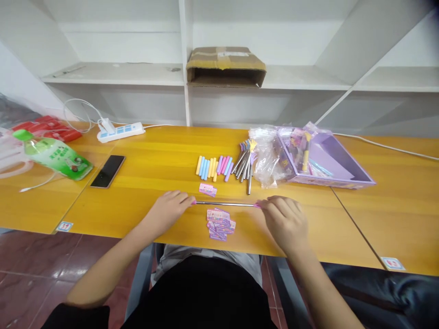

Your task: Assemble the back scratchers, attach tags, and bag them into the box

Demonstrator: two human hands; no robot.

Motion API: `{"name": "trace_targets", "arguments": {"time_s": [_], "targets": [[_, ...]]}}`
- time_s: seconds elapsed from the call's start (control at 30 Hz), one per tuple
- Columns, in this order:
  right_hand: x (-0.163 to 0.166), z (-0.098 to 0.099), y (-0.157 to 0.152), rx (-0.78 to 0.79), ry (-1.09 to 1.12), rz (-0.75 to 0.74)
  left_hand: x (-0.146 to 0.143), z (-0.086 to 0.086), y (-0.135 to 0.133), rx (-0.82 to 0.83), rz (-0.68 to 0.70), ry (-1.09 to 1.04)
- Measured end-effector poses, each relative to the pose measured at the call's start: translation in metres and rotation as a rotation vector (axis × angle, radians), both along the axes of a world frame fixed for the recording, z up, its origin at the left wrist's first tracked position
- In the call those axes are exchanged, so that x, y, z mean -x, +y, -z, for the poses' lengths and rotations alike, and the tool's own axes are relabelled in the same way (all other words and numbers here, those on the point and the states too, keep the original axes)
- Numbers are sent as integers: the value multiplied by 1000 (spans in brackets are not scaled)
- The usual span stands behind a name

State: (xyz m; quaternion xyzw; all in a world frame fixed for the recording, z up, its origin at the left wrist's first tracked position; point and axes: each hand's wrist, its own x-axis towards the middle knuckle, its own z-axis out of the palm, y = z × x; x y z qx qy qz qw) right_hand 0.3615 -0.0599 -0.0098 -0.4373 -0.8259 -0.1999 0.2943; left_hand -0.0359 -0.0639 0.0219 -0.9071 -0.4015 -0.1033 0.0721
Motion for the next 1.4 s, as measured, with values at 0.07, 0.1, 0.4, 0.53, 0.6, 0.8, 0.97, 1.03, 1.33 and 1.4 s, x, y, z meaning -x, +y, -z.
{"name": "trace_targets", "arguments": {"time_s": [0.07, 0.1, 0.4, 0.53, 0.6, 0.8, 0.97, 1.03, 1.33, 1.4], "targets": [[-31, 4, 2, -42, -3, 76, 28, 2, 1, -18, -33, -18], [-49, 6, 2, -68, -2, 121, 44, 3, 1, -19, -54, -30], [-162, 32, -5, -80, 46, 262, 125, 17, -2, 31, -136, -122], [-154, 34, -12, 48, 96, 231, 113, 23, -5, 55, -160, -143], [-152, 38, -16, 54, 97, 208, 109, 25, -7, 82, -178, -187], [-159, 55, -28, 157, 141, 165, 114, 26, -12, 107, -208, -275], [-158, 58, -32, 126, 152, 223, 106, 27, -13, 41, -185, -310], [-151, 56, -29, 75, 138, 230, 93, 29, -14, 47, -134, -326], [-107, 34, -19, 16, 36, 186, 53, 20, -10, 7, -64, -354], [-102, 28, -18, 33, 49, 135, 55, 14, -8, 5, -39, -368]]}}
